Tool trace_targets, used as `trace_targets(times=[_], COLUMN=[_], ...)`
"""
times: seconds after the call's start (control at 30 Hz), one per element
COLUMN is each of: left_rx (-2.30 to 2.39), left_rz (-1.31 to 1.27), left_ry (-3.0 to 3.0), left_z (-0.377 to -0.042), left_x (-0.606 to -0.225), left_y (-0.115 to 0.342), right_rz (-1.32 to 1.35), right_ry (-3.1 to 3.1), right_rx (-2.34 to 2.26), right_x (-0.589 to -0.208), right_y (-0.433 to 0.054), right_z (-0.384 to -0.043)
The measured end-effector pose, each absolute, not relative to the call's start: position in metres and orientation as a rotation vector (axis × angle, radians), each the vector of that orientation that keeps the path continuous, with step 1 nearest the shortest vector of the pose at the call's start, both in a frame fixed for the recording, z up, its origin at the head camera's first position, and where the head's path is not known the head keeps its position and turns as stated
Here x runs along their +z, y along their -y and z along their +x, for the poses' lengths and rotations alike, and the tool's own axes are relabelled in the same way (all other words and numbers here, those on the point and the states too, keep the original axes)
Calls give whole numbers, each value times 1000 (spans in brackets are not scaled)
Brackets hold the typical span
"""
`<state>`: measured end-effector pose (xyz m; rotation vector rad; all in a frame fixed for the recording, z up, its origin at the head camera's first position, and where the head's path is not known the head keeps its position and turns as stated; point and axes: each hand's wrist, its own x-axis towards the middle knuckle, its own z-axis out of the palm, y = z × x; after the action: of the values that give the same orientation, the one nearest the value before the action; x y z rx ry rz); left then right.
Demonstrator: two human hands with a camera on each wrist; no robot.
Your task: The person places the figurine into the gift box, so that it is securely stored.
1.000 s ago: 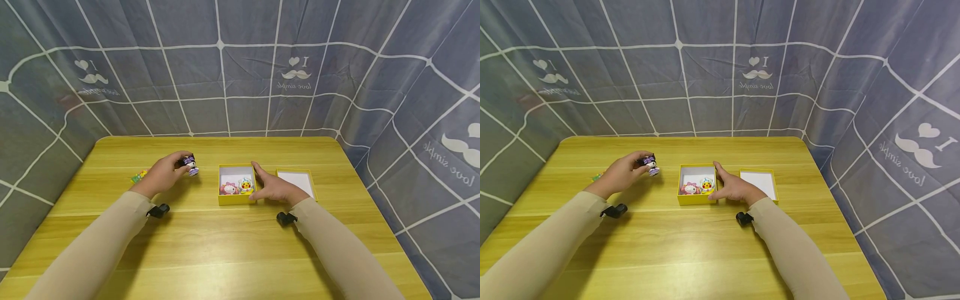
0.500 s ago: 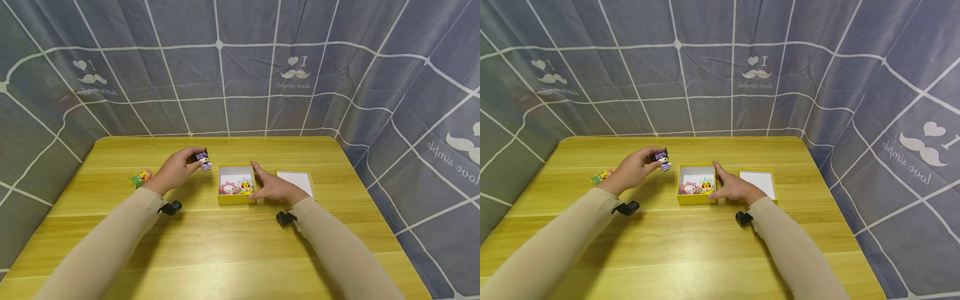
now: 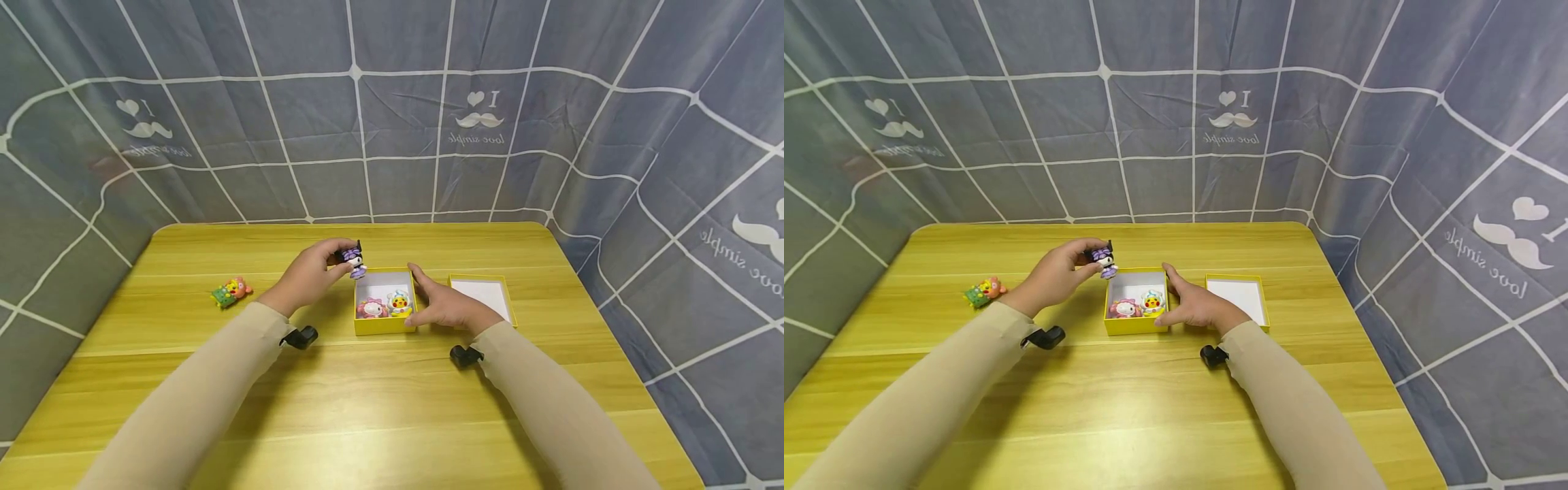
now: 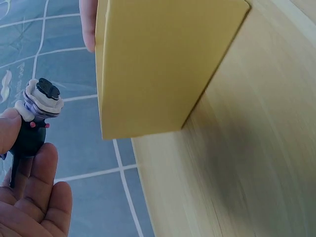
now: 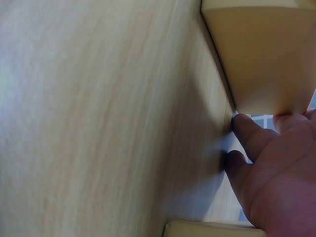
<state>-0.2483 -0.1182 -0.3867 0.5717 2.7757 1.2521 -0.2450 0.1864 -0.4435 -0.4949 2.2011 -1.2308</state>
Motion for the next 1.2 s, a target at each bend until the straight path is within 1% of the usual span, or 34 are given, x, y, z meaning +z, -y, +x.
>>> trace_targets(times=[1.2], left_rx=[1163], left_rz=[609], left_ry=[-2719], left_z=[-252], left_x=[-398], left_y=[71], right_rz=[-490], right_ry=[-2177], right_rx=[-1250], right_x=[-442], right_y=[-187], right_z=[-244])
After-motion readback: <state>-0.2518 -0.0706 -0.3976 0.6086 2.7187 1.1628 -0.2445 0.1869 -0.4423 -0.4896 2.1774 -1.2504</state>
